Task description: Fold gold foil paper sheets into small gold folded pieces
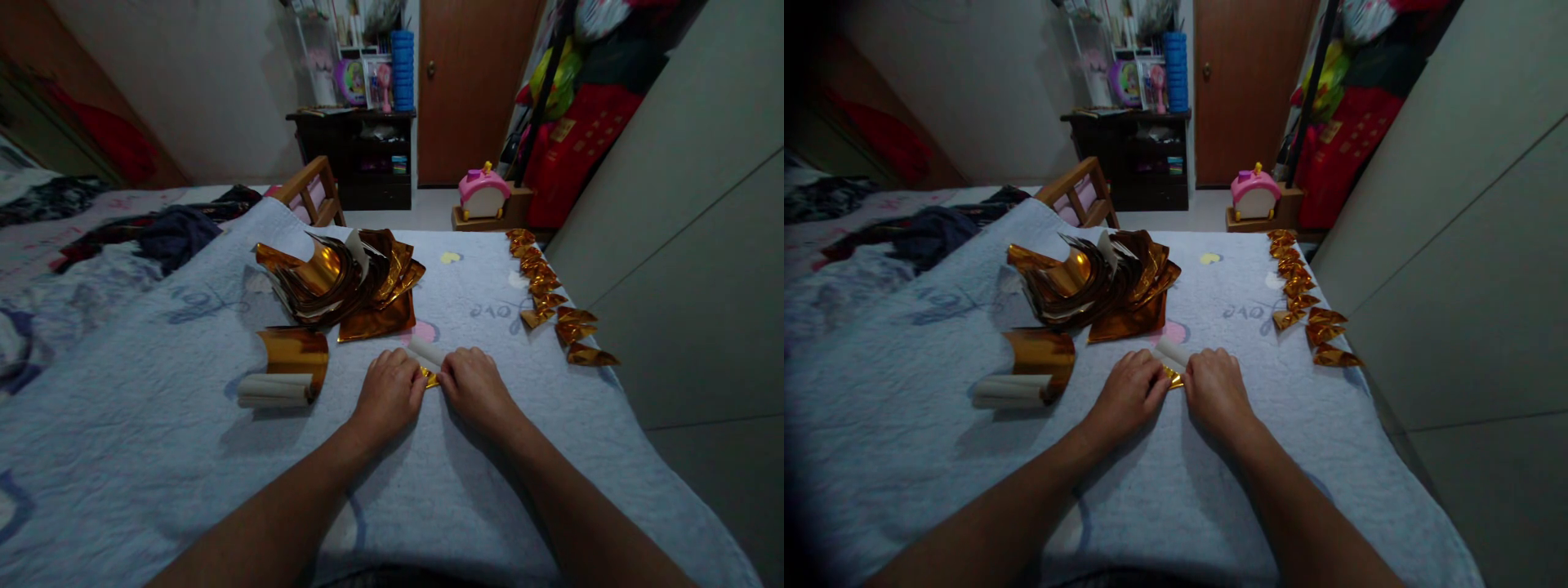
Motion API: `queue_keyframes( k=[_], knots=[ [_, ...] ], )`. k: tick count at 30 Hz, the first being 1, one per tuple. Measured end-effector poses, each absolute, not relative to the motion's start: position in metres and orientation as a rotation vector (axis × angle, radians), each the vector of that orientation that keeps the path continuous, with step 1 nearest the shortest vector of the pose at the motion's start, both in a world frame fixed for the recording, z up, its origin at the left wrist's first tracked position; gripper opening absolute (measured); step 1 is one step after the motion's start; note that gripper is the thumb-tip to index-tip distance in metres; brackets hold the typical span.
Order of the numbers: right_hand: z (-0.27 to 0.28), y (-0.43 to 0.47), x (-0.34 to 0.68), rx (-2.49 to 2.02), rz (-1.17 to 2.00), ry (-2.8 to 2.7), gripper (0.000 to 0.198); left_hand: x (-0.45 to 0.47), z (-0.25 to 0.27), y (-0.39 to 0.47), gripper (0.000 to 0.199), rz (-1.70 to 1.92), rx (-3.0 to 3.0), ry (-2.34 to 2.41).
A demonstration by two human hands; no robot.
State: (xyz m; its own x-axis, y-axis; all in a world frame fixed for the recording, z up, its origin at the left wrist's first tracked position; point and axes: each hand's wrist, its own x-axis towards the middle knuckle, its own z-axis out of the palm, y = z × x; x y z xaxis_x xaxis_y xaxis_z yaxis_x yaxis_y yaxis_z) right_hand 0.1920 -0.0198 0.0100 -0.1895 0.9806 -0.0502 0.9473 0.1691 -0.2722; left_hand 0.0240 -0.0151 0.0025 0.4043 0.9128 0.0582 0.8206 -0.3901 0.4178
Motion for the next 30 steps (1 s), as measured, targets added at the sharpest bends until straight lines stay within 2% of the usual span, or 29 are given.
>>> queue_keyframes(
  k=[11,24,30],
  knots=[
    [0.01,-0.021,0.19,-1.913,0.309,-2.298,0.017,0.025,0.0,-0.019,0.01,0.403,2.368,1.564],
    [0.005,-0.029,0.185,-1.938,0.177,-2.267,0.014,0.028,0.001,-0.024,0.012,0.373,2.388,1.615],
    [0.005,-0.034,0.184,-1.9,0.149,-2.21,0.02,0.028,-0.001,-0.023,0.01,0.369,2.404,1.616]
  ],
)
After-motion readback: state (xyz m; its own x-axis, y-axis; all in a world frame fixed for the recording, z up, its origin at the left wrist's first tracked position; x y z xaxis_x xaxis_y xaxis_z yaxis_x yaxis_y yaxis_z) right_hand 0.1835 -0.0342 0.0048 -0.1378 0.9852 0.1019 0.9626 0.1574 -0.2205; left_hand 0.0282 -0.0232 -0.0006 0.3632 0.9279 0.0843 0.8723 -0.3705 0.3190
